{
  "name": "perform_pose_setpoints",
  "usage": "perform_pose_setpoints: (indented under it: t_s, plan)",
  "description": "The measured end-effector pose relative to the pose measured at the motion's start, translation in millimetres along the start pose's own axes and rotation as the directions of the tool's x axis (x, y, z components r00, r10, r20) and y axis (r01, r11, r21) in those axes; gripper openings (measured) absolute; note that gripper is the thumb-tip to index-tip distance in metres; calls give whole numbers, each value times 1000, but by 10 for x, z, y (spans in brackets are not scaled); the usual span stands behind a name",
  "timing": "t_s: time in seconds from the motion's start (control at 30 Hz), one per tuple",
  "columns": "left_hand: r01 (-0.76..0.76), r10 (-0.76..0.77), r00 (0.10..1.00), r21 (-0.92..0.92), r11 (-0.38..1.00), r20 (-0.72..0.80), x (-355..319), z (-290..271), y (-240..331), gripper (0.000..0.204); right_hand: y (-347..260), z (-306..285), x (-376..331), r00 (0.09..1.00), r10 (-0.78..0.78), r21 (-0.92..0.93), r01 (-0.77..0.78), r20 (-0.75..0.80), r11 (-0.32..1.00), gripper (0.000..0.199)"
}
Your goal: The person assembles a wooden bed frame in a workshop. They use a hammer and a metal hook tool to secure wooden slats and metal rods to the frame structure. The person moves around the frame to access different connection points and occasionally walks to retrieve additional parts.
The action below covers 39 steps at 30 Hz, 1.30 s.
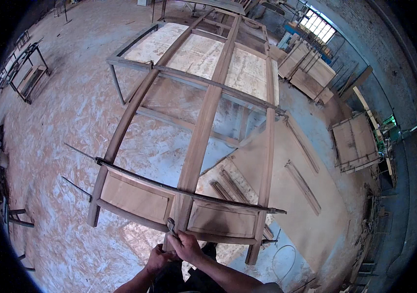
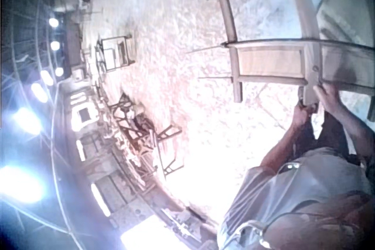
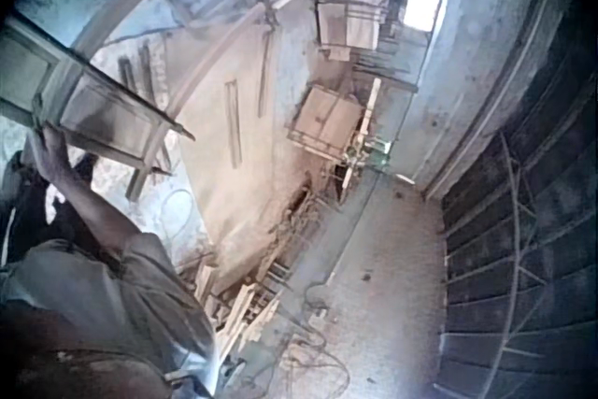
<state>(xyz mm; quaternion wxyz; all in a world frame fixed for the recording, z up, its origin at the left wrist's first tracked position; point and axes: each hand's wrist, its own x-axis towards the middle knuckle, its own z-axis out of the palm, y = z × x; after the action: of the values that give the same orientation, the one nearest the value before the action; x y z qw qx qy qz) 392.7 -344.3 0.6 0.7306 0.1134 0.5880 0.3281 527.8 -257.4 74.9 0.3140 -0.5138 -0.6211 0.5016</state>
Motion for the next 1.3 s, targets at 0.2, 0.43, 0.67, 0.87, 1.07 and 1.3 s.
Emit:
perform_pose_setpoints:
  t_s: [0.2, 0.43, 0.67, 0.87, 1.07, 1.3]
  plan:
    - [-32, 32, 998, 6, 999, 53, -17, 3, 21, 35, 88, -22, -38, 993, -96, 24, 94, 69, 995, 26]
    - [-4, 9, 1000, 292, 957, -17, 251, -195, -325, 46, 327, 84, 76, 883, 304, 545, -461, 357, 700, 42]
    - [-25, 16, 996, 110, 994, 85, 170, -205, -210, 45, 795, 205, 34, 864, 398, 282, -483, 309, 829, 42]
    - [0, -10, 998, 160, 987, 58, 206, -137, -237, 42, 913, 301, 76, 994, 77, -85, -71, 76, 994, 39]
    - [-42, 33, 998, 183, 982, 54, 236, -191, -335, 41, 743, 63, -192, 979, 172, -115, -159, 107, 981, 39]
    - [-97, 87, 980, 51, 994, 177, 118, -95, -182, 47, 794, -386, -704, 830, 520, 173, -553, 203, 815, 36]
